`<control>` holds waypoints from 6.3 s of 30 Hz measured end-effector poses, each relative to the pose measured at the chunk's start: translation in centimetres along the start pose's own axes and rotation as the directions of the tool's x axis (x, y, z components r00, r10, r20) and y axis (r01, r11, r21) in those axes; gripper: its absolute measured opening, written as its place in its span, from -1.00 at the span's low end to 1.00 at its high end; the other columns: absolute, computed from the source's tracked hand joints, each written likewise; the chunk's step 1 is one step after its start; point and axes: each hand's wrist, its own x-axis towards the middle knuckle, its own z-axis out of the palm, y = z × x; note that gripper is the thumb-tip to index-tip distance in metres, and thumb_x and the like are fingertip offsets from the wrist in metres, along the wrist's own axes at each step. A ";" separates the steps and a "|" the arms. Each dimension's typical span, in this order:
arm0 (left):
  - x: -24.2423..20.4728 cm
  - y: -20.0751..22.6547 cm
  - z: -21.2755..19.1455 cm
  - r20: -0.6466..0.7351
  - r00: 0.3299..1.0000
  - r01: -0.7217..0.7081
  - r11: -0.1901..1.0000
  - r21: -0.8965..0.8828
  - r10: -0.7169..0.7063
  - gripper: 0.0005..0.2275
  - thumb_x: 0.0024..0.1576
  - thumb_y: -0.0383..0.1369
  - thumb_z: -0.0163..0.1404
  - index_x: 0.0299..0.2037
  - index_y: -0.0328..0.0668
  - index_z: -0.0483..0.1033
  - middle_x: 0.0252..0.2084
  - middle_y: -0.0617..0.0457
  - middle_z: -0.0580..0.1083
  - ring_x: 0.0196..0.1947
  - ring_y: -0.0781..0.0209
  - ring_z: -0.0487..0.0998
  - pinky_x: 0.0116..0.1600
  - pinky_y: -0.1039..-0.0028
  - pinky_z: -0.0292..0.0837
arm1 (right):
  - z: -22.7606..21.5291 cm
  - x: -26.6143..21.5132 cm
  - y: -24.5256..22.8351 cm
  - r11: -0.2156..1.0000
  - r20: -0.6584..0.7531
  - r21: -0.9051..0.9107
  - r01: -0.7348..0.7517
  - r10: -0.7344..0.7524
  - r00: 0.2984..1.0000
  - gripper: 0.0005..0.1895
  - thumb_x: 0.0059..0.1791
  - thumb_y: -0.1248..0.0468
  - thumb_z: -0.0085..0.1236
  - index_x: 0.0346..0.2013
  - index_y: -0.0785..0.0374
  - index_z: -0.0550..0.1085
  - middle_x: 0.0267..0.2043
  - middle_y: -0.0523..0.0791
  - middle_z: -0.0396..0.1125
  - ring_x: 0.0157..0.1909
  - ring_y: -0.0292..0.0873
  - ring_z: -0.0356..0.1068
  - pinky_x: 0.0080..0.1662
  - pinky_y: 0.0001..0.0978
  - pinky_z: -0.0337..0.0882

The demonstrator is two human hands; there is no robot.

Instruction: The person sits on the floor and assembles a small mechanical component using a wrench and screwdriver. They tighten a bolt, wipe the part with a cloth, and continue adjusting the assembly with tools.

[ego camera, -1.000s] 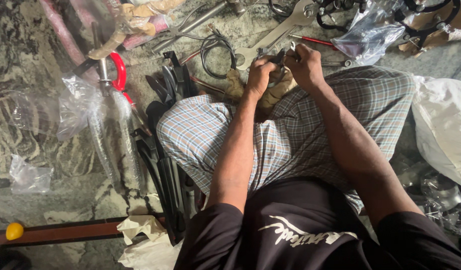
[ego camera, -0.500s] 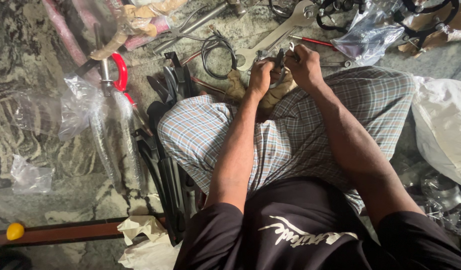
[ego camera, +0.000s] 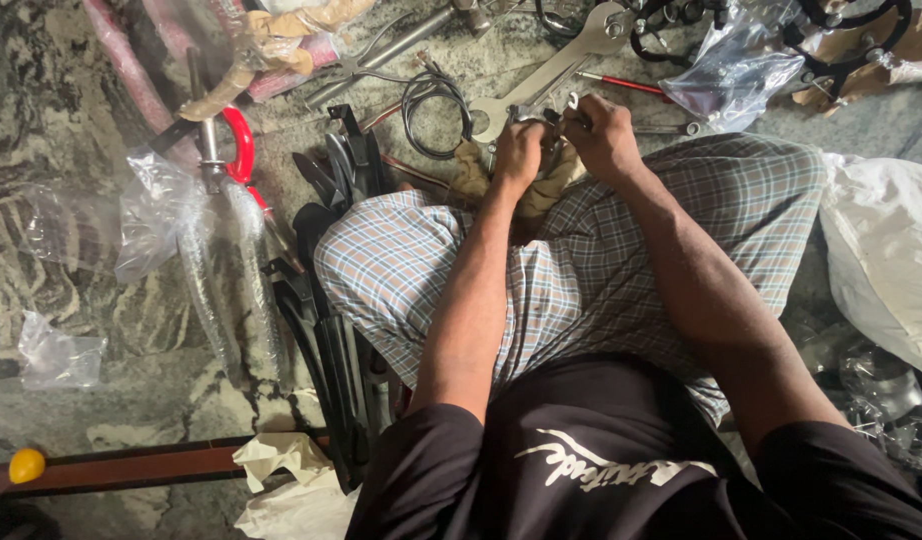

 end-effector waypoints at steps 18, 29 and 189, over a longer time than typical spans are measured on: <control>-1.1 7.4 -3.8 -0.018 0.886 0.327 0.653 -0.683 -0.463 -0.38 0.32 0.17 -0.30 -0.39 -0.29 0.50 -0.55 -0.06 0.48 -0.73 0.32 0.38 -0.65 0.51 0.20 | -2.0 -0.1 -2.2 0.913 -0.013 0.210 -0.349 0.359 0.933 -0.86 0.05 0.31 0.08 -0.16 0.34 0.42 -0.40 -0.16 0.26 -0.38 -0.26 0.25 -0.33 -0.32 0.27; -0.7 16.1 -11.4 -0.034 0.956 0.179 0.668 -0.722 -0.293 -0.34 0.27 0.23 -0.29 -0.38 -0.30 0.52 -0.50 -0.11 0.58 -0.71 0.30 0.40 -0.62 0.49 0.23 | -3.3 -0.8 -3.6 0.987 0.082 -0.039 -0.154 0.157 0.984 -0.83 -0.01 0.38 0.26 -0.15 0.36 0.53 -0.30 0.03 0.35 -0.31 -0.02 0.42 -0.25 -0.20 0.41; -0.7 15.4 -10.0 0.194 0.981 0.169 0.551 -0.817 -0.013 -0.38 0.32 0.20 -0.23 -0.49 -0.23 0.42 -0.57 0.04 0.37 -0.69 0.33 0.26 -0.57 0.53 0.12 | -0.7 -0.1 -3.0 0.520 0.093 0.817 -0.248 0.306 0.948 -0.83 0.17 0.29 0.11 -0.06 0.38 0.45 -0.37 -0.13 0.33 -0.49 -0.29 0.28 -0.38 -0.46 0.32</control>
